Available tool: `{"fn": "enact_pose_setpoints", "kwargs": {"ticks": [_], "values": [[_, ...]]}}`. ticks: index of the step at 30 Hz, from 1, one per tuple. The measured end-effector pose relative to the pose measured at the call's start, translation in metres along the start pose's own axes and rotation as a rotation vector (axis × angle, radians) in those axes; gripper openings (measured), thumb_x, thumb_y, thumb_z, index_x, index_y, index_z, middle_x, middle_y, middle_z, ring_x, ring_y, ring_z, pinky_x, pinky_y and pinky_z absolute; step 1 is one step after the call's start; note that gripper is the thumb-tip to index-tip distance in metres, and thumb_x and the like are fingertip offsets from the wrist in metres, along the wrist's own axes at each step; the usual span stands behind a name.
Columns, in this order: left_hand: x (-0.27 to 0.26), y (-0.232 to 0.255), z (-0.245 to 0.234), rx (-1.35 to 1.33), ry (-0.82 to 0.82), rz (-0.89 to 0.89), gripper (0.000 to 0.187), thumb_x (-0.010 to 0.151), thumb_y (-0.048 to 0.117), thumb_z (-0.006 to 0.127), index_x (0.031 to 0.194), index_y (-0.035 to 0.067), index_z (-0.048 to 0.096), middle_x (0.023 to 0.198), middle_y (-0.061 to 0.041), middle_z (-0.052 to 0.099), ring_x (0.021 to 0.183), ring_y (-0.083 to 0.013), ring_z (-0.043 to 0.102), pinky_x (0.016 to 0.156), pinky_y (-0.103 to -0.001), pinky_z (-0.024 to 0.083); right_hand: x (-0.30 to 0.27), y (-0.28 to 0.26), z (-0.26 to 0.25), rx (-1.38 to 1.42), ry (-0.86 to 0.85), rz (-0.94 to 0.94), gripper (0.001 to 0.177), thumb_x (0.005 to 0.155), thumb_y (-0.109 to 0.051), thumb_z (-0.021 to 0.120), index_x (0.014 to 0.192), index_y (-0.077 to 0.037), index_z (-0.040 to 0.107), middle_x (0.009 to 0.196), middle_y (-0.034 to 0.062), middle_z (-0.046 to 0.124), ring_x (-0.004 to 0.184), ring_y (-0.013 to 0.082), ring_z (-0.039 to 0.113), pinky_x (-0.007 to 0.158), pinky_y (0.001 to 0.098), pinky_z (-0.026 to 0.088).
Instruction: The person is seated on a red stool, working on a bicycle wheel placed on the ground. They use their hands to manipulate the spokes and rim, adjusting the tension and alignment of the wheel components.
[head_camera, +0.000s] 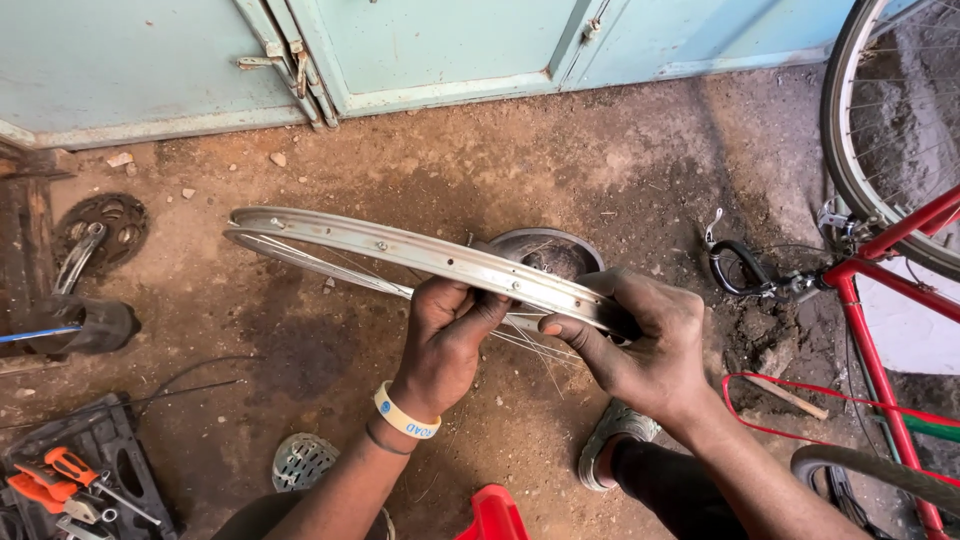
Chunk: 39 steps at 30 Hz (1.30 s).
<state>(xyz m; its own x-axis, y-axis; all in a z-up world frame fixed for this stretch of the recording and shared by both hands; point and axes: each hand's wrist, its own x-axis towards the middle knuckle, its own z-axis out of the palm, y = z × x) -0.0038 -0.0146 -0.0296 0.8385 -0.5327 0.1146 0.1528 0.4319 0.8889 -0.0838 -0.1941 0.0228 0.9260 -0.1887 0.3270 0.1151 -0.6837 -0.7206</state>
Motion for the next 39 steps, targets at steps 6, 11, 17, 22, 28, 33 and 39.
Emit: {"fn": "enact_pose_setpoints", "kwargs": {"ticks": [6,11,17,22,28,33,39], "values": [[-0.002,0.015,0.007,-0.011,-0.036,0.012,0.019,0.102,0.014,0.056,0.102,-0.001,0.068,0.088,-0.011,0.060,0.095,-0.0186,0.054,0.098,-0.043,0.050,-0.005,-0.005,0.000,-0.008,0.022,-0.042,0.031,0.078,-0.025,0.089,0.093,-0.002,0.076,0.053,0.0157,0.059,0.045,0.0306,0.062,0.045,0.0377,0.048],[-0.001,0.025,0.006,0.033,-0.076,0.047,0.020,0.103,0.015,0.054,0.103,0.000,0.067,0.089,-0.010,0.058,0.096,-0.0179,0.054,0.100,-0.043,0.049,-0.010,0.002,0.002,-0.004,0.043,-0.055,0.031,0.077,-0.026,0.090,0.093,-0.002,0.076,0.052,0.0140,0.059,0.044,0.0282,0.061,0.044,0.0353,0.047],[0.002,0.051,0.005,0.155,-0.145,0.150,0.021,0.104,0.016,0.050,0.104,0.001,0.065,0.089,-0.009,0.055,0.091,-0.0190,0.054,0.094,-0.041,0.049,-0.009,-0.004,0.003,0.049,0.052,-0.038,0.029,0.075,-0.027,0.090,0.091,-0.006,0.076,0.051,0.0123,0.057,0.043,0.0254,0.061,0.043,0.0319,0.046],[-0.001,0.065,0.002,0.236,-0.173,0.195,0.019,0.101,0.014,0.053,0.104,0.000,0.066,0.088,-0.009,0.055,0.085,-0.0184,0.054,0.086,-0.039,0.052,-0.006,-0.020,0.000,0.076,0.005,0.016,0.027,0.074,-0.026,0.090,0.088,-0.008,0.076,0.047,0.0106,0.057,0.038,0.0247,0.059,0.041,0.0304,0.046],[-0.003,0.046,-0.006,0.229,-0.143,0.192,0.017,0.102,0.014,0.054,0.103,0.001,0.066,0.087,-0.007,0.054,0.083,-0.0151,0.052,0.081,-0.035,0.051,-0.007,-0.011,0.010,0.040,0.003,-0.002,0.028,0.075,-0.024,0.090,0.091,-0.006,0.077,0.048,0.0122,0.057,0.039,0.0261,0.060,0.040,0.0314,0.046],[0.002,0.032,-0.013,0.213,-0.096,0.167,0.016,0.100,0.012,0.060,0.100,0.000,0.071,0.084,-0.009,0.065,0.085,-0.0164,0.060,0.086,-0.037,0.053,-0.001,0.003,0.019,0.054,0.012,-0.010,0.029,0.078,-0.022,0.090,0.088,0.000,0.075,0.049,0.0176,0.057,0.039,0.0266,0.056,0.040,0.0329,0.041],[0.002,0.016,-0.017,0.181,-0.041,0.187,0.012,0.097,0.009,0.067,0.098,-0.002,0.073,0.089,-0.013,0.073,0.093,-0.0154,0.064,0.089,-0.040,0.056,0.001,0.003,0.016,0.049,0.018,-0.015,0.029,0.078,-0.022,0.090,0.090,0.000,0.075,0.050,0.0177,0.056,0.040,0.0270,0.057,0.040,0.0328,0.040]]}}
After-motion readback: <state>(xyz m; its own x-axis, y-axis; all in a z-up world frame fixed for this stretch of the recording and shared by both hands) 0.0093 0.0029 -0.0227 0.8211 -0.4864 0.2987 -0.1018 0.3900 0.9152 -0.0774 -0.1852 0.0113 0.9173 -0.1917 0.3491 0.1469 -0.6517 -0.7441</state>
